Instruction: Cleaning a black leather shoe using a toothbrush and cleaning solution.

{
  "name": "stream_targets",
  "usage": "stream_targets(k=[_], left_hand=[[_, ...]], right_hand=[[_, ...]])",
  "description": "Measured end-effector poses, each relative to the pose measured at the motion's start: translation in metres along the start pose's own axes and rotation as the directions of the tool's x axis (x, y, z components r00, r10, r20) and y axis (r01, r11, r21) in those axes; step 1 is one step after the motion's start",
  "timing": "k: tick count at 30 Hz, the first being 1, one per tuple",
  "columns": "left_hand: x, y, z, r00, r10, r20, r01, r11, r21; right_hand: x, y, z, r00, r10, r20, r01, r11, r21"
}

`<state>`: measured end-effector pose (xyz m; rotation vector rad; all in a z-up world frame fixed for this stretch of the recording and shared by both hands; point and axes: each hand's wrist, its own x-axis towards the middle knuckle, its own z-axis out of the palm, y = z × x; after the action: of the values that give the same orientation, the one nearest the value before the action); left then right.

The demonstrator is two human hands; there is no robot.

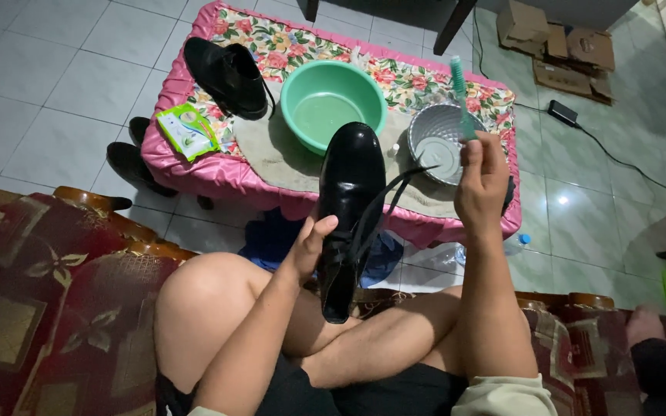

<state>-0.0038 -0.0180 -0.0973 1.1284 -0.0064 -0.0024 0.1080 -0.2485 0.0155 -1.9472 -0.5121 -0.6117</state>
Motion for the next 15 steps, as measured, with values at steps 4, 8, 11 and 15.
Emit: stream_targets(k=[4, 8, 11, 15], left_hand=[[-0.003, 0.005, 0.008, 1.0, 0.017, -0.004, -0.018, 0.999, -0.049], [-0.015, 0.044, 0.023, 0.995, -0.102, 0.012, 0.102, 0.994, -0.043], [-0.013, 0.042, 0.021, 0.994, -0.095, 0.046, 0.096, 0.995, -0.008], [-0.002, 0.012, 0.008, 0.989, -0.029, 0.147, 0.031, 1.0, -0.007]], right_hand=[[-0.003, 0.005, 0.001, 0.997, 0.014, 0.081, -0.012, 1.0, -0.026], [-0.005, 0.008, 0.005, 0.98, 0.072, 0.188, -0.047, 0.99, -0.133], [-0.006, 0.007, 0.008, 0.97, 0.142, 0.199, -0.099, 0.972, -0.211], [-0.007, 0.005, 0.01, 0.955, 0.247, 0.167, -0.178, 0.922, -0.344]])
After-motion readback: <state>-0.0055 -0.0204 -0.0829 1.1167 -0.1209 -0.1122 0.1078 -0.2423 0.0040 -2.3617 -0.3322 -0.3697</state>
